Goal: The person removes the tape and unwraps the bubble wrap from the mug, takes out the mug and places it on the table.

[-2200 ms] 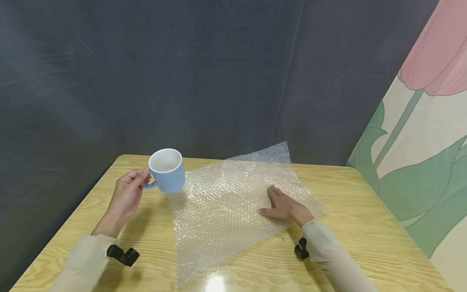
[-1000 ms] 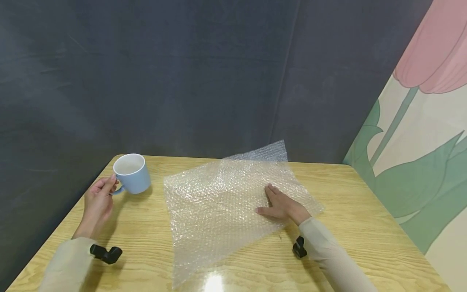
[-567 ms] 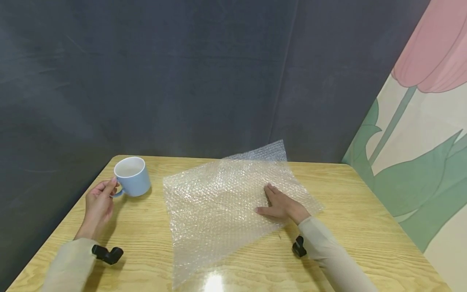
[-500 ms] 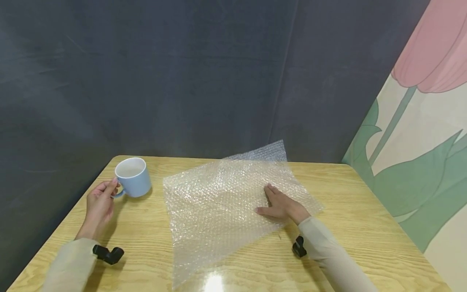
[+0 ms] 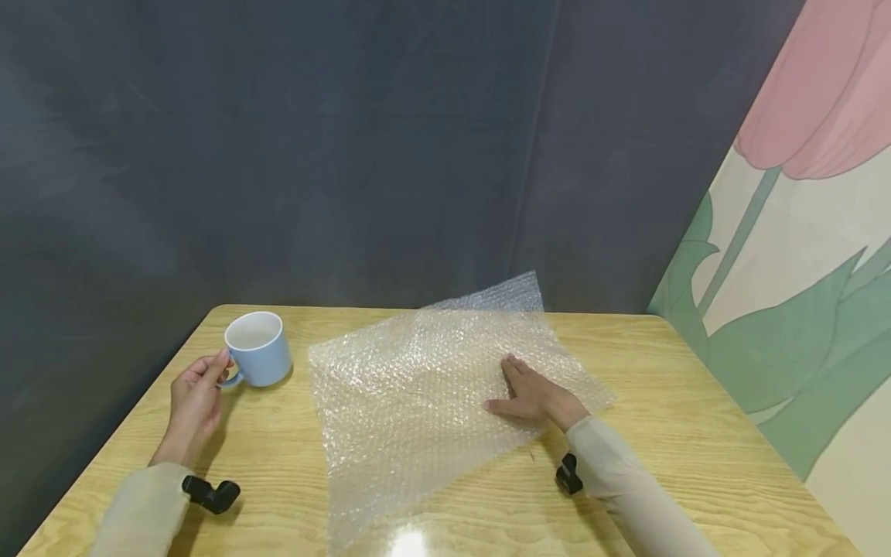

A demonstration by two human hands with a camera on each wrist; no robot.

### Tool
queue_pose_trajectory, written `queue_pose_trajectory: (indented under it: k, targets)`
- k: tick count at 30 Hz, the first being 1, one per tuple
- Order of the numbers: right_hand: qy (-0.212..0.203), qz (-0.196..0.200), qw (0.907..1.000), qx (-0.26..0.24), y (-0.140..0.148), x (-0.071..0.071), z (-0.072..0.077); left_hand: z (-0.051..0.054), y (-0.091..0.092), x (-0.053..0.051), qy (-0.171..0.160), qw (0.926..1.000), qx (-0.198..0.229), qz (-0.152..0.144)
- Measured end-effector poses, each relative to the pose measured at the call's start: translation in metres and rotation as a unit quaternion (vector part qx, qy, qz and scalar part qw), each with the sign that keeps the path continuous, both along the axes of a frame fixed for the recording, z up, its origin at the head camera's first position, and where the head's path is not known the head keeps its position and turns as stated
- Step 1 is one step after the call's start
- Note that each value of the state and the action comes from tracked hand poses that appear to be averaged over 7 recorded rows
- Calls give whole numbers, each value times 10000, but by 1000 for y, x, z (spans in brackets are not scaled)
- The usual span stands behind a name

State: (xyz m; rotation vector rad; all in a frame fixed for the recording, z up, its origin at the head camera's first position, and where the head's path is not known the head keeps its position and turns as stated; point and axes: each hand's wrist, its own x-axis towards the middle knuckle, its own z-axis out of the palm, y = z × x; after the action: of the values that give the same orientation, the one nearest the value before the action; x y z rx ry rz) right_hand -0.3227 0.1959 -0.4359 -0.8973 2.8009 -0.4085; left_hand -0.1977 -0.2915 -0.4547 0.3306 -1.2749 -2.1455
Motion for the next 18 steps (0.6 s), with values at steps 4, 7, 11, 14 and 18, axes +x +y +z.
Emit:
queue_pose_trajectory:
  k: [4,7,11,14,18]
  targets:
    - [-14,-23,10000,40,0,0,-2,-3,1,0,-34,10000,-11,8]
    - [-12,-44,10000,80,0,-1,-3,-4,2,-2,-67,10000,-42,41]
    - [-26,-63,9999,95,0,-2,-3,-6,5,-5,-144,9998,-21,117]
    - [-30,-66,9999,106,0,-2,-2,-6,6,-7,-257,9994,15,211]
    - [-16,-72,9998,173,1,-2,-2,-7,8,-9,-314,9992,61,250]
